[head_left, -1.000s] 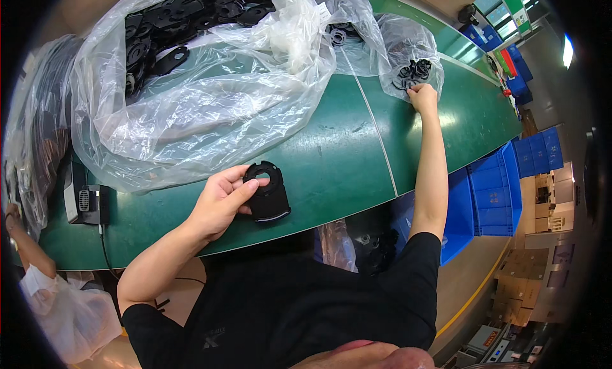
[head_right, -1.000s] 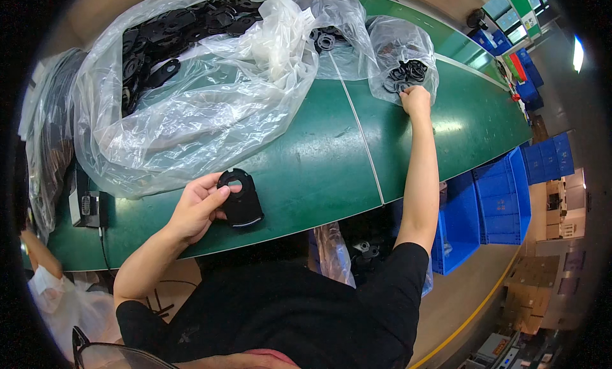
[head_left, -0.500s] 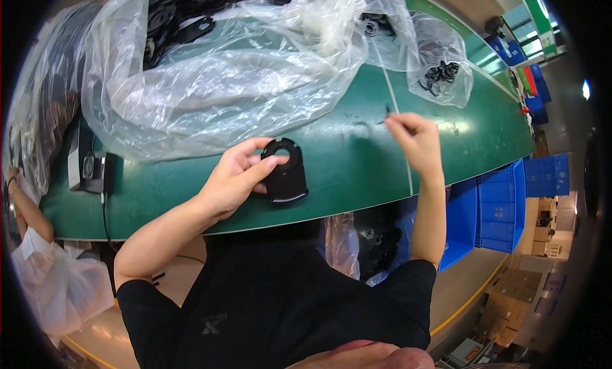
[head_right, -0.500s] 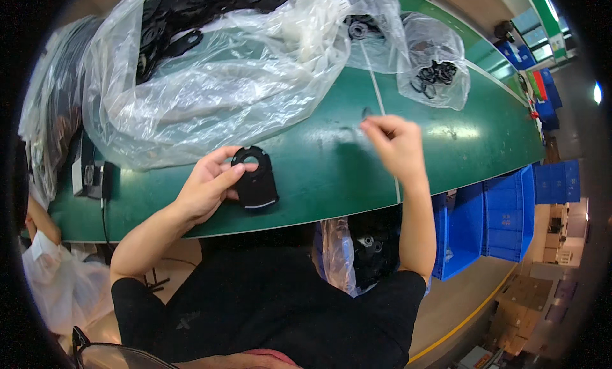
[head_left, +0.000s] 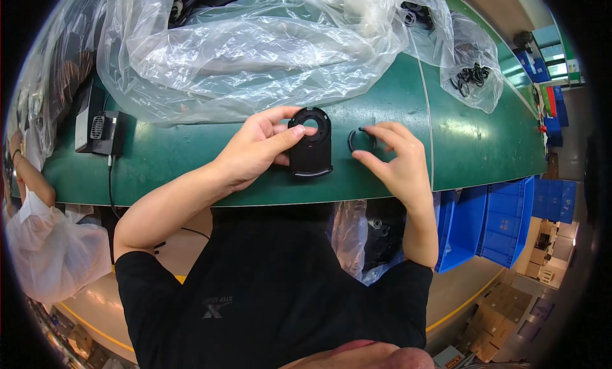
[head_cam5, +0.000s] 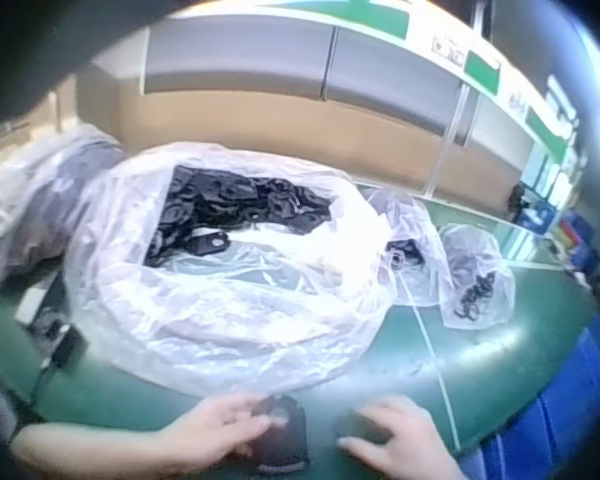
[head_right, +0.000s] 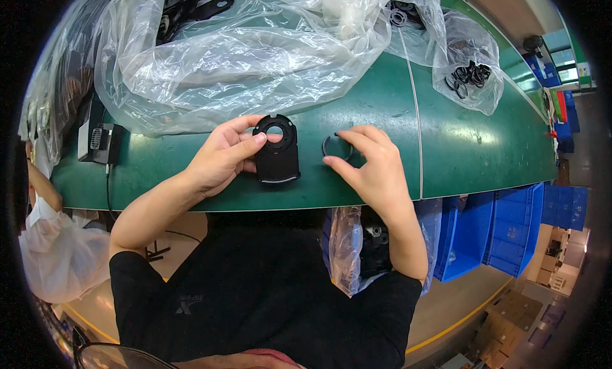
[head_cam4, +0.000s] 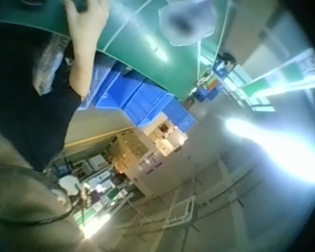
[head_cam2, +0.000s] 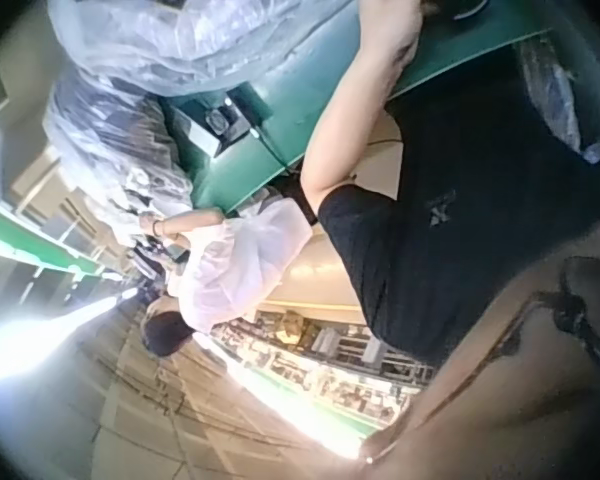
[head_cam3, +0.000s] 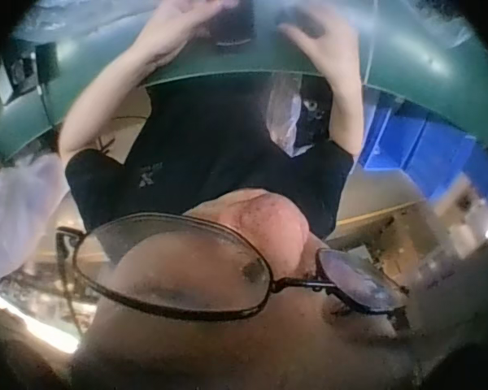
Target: Manually assembling small plastic rings and gaskets into a base housing on a production line.
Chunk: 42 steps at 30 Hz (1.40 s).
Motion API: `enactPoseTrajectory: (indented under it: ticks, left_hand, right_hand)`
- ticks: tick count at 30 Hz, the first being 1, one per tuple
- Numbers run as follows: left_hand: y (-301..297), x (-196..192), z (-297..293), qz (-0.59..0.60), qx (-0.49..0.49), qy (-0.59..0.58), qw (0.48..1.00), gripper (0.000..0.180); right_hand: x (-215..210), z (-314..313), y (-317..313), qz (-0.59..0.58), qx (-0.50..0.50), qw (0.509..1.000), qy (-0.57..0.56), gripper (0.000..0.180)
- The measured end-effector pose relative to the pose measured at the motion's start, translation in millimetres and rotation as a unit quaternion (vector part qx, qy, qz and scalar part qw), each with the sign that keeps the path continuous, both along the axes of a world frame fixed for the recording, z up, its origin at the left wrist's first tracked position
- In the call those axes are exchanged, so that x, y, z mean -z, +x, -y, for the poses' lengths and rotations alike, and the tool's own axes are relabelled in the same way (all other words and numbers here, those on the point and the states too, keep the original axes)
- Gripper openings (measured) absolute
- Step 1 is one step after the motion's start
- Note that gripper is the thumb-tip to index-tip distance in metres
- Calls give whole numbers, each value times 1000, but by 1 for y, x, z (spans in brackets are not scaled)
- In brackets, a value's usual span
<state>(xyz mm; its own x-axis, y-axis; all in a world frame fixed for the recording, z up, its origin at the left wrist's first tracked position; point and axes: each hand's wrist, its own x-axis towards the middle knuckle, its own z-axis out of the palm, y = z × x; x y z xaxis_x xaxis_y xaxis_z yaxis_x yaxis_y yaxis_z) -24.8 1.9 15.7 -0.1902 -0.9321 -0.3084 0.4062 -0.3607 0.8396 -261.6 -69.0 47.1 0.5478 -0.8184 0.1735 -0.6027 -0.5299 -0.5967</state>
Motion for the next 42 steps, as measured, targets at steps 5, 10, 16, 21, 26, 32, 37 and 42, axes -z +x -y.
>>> enactPoseTrajectory:
  ticks: [5, 10, 16, 21, 26, 32, 37, 42]
  left_hand:
    - [1, 2, -1, -19, 6, 4, 1000, 37]
    - [-1, 1, 0, -32, 2, 6, 999, 37]
    - [-5, 3, -1, -19, 17, 1, 1000, 37]
    - [-4, 1, -2, -76, 47, -3, 996, 40]
    - [-2, 3, -2, -95, 66, -4, 993, 41]
    - [-1, 0, -4, -111, 76, -4, 991, 42]
    - [0, 1, -4, -104, 85, -9, 991, 43]
    - [-3, 2, -6, -108, 86, -9, 990, 43]
  right_hand:
    - [9, 1, -3, -35, -62, 995, -69, 46]
    - [11, -1, 0, -33, -58, 993, -98, 45]
    - [11, -10, 9, 146, 39, 987, 61, 48]
    - [5, -26, 32, 231, 5, 972, 35, 50]
    - [3, -31, 47, 144, -44, 983, -105, 48]
    - [6, -33, 56, 128, -55, 978, -156, 50]
    - [6, -35, 59, 121, -58, 976, -172, 51]
    - [0, -37, 61, 103, -52, 981, -154, 50]
